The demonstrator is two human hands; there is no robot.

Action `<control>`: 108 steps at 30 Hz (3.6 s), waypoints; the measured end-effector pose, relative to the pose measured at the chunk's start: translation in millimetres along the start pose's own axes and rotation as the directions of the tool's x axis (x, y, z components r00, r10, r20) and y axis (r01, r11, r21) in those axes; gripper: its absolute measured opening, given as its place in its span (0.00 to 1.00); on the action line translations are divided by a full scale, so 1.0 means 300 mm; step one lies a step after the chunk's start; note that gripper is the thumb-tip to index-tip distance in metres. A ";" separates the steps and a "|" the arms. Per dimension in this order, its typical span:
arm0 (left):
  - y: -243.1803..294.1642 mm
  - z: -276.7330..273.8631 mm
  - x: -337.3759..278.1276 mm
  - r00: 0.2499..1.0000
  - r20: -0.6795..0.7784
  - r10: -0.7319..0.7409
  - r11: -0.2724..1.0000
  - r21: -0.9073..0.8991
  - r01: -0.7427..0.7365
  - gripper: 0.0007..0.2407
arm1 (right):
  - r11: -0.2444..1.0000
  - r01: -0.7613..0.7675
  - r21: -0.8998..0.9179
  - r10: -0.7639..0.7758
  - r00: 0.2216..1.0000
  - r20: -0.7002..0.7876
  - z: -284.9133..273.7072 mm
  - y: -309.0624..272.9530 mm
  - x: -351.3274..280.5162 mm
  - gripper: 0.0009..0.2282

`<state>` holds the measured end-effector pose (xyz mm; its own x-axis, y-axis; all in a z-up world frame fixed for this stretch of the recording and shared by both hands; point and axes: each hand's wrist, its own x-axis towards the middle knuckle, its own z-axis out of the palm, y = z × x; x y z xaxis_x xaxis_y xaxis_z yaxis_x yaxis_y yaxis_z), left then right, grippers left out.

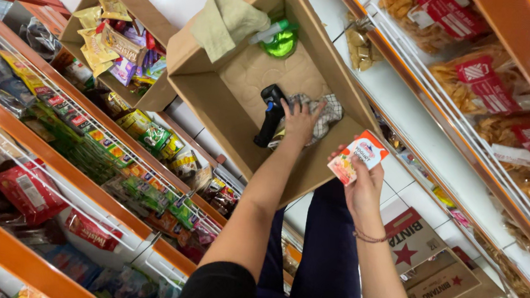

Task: The person restocks drink cartons on store shelves. They take yogurt and milk cartons from boxes on the floor, wipe them with a cloth, scan them with a handheld scanner, and place them onto the appropriate shelves alongside similar items.

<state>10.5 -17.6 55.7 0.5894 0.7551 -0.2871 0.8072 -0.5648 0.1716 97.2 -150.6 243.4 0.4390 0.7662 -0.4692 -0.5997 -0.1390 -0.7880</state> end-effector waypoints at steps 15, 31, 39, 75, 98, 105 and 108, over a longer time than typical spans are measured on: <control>-0.208 -0.145 0.070 0.882 -0.377 -0.283 0.923 -0.356 0.144 0.29 | 0.994 -0.068 -0.090 0.068 0.998 -0.008 0.000 0.000 0.028 0.14; -0.632 -0.779 0.044 0.791 -0.019 -0.612 0.641 -0.599 0.481 0.30 | 0.975 -0.122 -0.184 0.129 0.991 0.024 0.138 0.000 0.035 0.12; -0.619 -0.850 -0.004 0.781 -0.307 -0.544 0.335 -0.933 -0.133 0.20 | 0.976 -0.114 -0.184 0.127 0.990 0.061 0.264 -0.066 0.006 0.13; 0.095 -1.535 -0.796 0.856 -0.367 -0.365 -0.278 -0.834 -0.476 0.33 | 0.923 0.127 0.364 -0.331 0.743 0.581 0.650 -0.956 -0.297 0.29; -0.353 -1.575 -0.710 0.836 -0.549 -0.011 -0.209 -0.816 -0.538 0.32 | 0.888 0.389 0.244 -0.429 0.893 0.138 0.887 -0.686 -0.342 0.17; -0.399 -1.768 -0.672 0.791 -0.598 0.133 -0.023 -0.800 -0.600 0.31 | 0.897 0.441 0.036 -0.439 0.875 0.204 1.088 -0.606 -0.404 0.15; -0.419 -1.817 -0.678 0.830 -0.551 0.083 0.020 -0.832 -0.554 0.29 | 0.788 0.583 -0.198 -0.535 0.807 0.248 1.125 -0.612 -0.452 0.20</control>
<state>-193.1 81.5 606.2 0.5746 0.7634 0.2950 -0.2836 -0.1524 0.9467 -78.0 -17.2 586.2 0.5091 0.8489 0.1418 -0.0842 0.2131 -0.9734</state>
